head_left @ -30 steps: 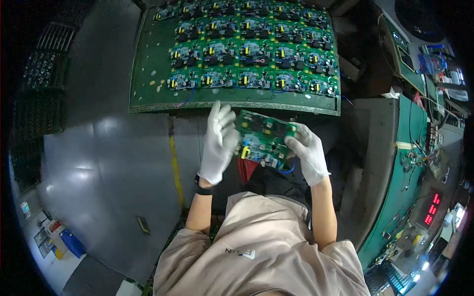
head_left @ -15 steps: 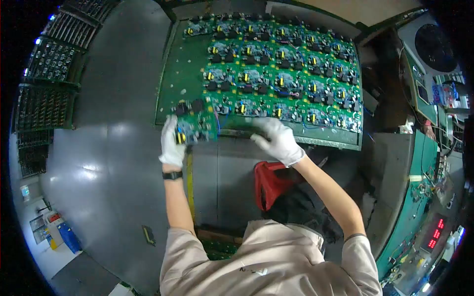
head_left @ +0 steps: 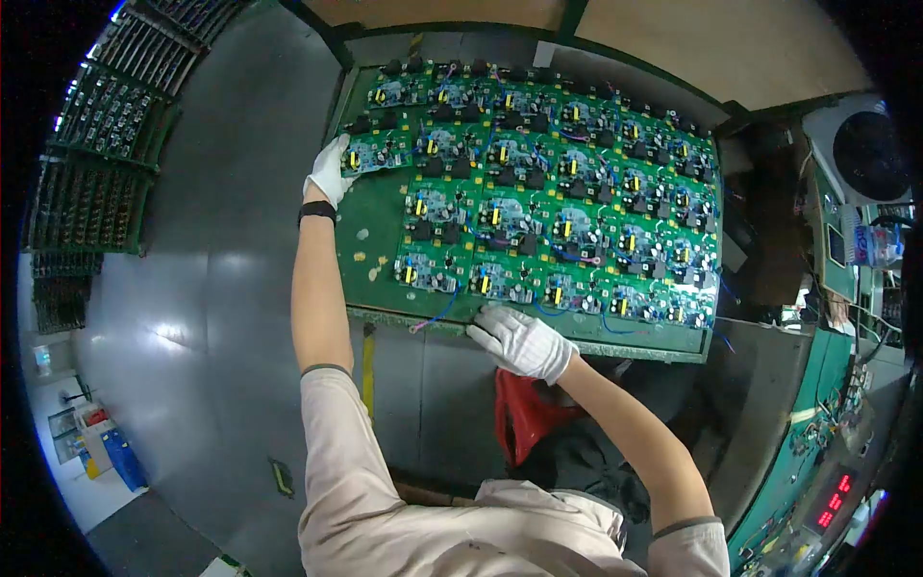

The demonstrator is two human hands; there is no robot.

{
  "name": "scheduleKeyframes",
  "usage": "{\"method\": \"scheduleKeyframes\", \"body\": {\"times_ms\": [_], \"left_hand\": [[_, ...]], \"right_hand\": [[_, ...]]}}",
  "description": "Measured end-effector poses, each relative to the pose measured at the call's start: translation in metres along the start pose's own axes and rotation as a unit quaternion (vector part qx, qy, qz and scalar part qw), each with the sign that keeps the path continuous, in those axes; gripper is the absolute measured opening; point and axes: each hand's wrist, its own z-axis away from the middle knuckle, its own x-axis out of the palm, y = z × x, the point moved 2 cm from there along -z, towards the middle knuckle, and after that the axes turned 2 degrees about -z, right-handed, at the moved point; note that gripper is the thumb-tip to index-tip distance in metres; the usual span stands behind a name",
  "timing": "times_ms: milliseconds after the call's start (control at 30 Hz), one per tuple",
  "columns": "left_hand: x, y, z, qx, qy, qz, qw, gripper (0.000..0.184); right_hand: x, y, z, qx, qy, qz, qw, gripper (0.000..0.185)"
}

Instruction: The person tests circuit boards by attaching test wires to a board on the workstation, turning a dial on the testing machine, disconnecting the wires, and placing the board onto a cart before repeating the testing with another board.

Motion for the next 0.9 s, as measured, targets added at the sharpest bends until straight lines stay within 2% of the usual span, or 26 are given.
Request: {"method": "scheduleKeyframes", "body": {"times_ms": [67,100,133,200,233,267,333,467,500,533,600,667,733,800,833,867,900], "left_hand": [[-0.001,0.003,-0.017,-0.008,-0.013,-0.006,1.000,0.057],[-0.012,-0.006,-0.042,-0.005,-0.070,-0.006,0.997,0.065],[-0.012,-0.005,-0.043,-0.010,-0.068,-0.010,0.998,0.065],[-0.009,-0.002,-0.041,0.078,-0.048,-0.173,0.981,0.074],[0.000,0.007,-0.029,0.022,-0.045,-0.116,0.992,0.081],[-0.003,0.000,-0.036,0.017,-0.045,-0.118,0.992,0.081],[-0.007,-0.008,-0.052,0.078,-0.023,-0.229,0.970,0.075],[0.000,0.008,-0.042,0.063,0.021,-0.207,0.976,0.064],[-0.005,0.006,-0.052,0.159,0.058,-0.322,0.931,0.059],[-0.010,0.006,-0.060,0.250,0.092,-0.431,0.862,0.057],[0.005,0.010,-0.031,0.264,0.112,-0.438,0.852,0.056],[0.013,0.014,-0.007,0.343,0.126,-0.479,0.798,0.059],[0.010,0.013,0.008,0.344,0.111,-0.499,0.788,0.066],[0.011,0.008,0.028,0.371,0.114,-0.620,0.682,0.075],[0.007,0.004,0.028,0.365,0.066,-0.615,0.695,0.077],[-0.001,-0.005,0.019,0.365,0.067,-0.615,0.696,0.077],[-0.007,-0.016,0.011,0.409,0.062,-0.598,0.687,0.076]], "right_hand": [[0.001,0.001,-0.002,0.008,0.008,-0.014,1.000,0.055],[0.001,0.002,-0.002,0.012,0.014,-0.024,1.000,0.055],[0.001,0.003,-0.003,0.015,0.014,-0.031,0.999,0.055],[0.001,0.003,-0.004,0.016,0.025,-0.020,0.999,0.055],[0.002,0.003,-0.003,0.018,0.019,-0.023,0.999,0.056],[0.002,0.003,-0.003,0.020,0.017,-0.027,0.999,0.056],[0.001,0.004,-0.004,0.021,0.019,-0.031,0.999,0.058],[-0.004,0.005,-0.006,0.027,0.000,-0.064,0.998,0.060],[-0.004,0.006,-0.005,0.029,-0.013,-0.068,0.997,0.061],[-0.003,0.006,-0.005,0.032,-0.024,-0.072,0.997,0.063],[-0.001,0.007,-0.005,0.030,-0.020,-0.071,0.997,0.065],[-0.003,0.008,-0.006,0.032,-0.035,-0.080,0.996,0.067],[-0.002,0.007,-0.005,0.028,-0.036,-0.080,0.996,0.070],[-0.003,0.008,-0.006,0.029,-0.037,-0.075,0.996,0.071],[-0.004,0.009,-0.007,0.030,-0.039,-0.082,0.995,0.071],[-0.004,0.009,-0.007,0.029,-0.039,-0.082,0.995,0.071],[-0.002,0.009,-0.006,0.033,-0.036,-0.088,0.995,0.071]]}}
